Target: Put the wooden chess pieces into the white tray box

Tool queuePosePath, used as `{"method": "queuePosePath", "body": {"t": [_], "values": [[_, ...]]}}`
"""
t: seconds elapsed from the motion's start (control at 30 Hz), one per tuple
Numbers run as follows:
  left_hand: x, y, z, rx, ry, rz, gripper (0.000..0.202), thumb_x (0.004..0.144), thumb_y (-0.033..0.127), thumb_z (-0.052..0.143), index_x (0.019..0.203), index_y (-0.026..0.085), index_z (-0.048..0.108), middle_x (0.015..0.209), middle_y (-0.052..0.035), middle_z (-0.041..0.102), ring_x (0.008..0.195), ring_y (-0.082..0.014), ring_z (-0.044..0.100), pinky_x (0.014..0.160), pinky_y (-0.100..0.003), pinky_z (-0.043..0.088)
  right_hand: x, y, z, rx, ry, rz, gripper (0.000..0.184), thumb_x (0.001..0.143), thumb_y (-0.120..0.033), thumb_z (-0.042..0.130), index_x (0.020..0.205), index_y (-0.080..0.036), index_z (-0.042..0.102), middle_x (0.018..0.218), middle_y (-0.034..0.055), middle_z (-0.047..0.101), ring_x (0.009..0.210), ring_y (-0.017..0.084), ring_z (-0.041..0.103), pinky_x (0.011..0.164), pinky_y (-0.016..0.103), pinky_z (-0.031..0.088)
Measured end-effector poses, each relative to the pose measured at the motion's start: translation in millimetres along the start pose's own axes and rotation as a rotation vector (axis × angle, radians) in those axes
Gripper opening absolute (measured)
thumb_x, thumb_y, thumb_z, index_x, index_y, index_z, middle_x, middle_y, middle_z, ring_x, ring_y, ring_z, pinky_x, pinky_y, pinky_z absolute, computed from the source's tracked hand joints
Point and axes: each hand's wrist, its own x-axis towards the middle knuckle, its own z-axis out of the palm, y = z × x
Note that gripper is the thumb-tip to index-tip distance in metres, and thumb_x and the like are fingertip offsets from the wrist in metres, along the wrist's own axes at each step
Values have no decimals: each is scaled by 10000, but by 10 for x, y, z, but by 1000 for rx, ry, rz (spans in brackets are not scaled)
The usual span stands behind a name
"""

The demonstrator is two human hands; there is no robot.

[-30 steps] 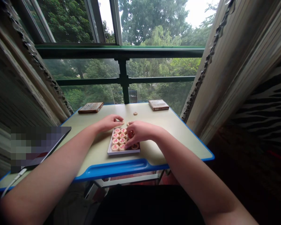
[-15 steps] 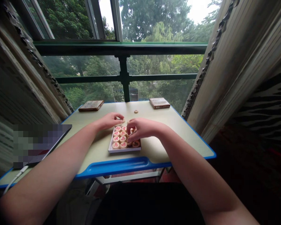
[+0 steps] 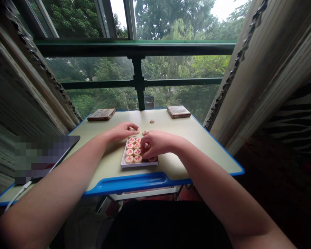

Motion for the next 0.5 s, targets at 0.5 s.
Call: {"method": "queuePosePath", "body": {"t": [0.5], "values": [[-33,55,-15,34,7,-11,416,705,386,595,1045,154,650,1060,-69,666,884,-210,608,800,-287,469,-4,-8,-26,-4,12,-14,156,687,-260,659,803,-165,703,791,29,589,681,128,516,601,227,378]]}}
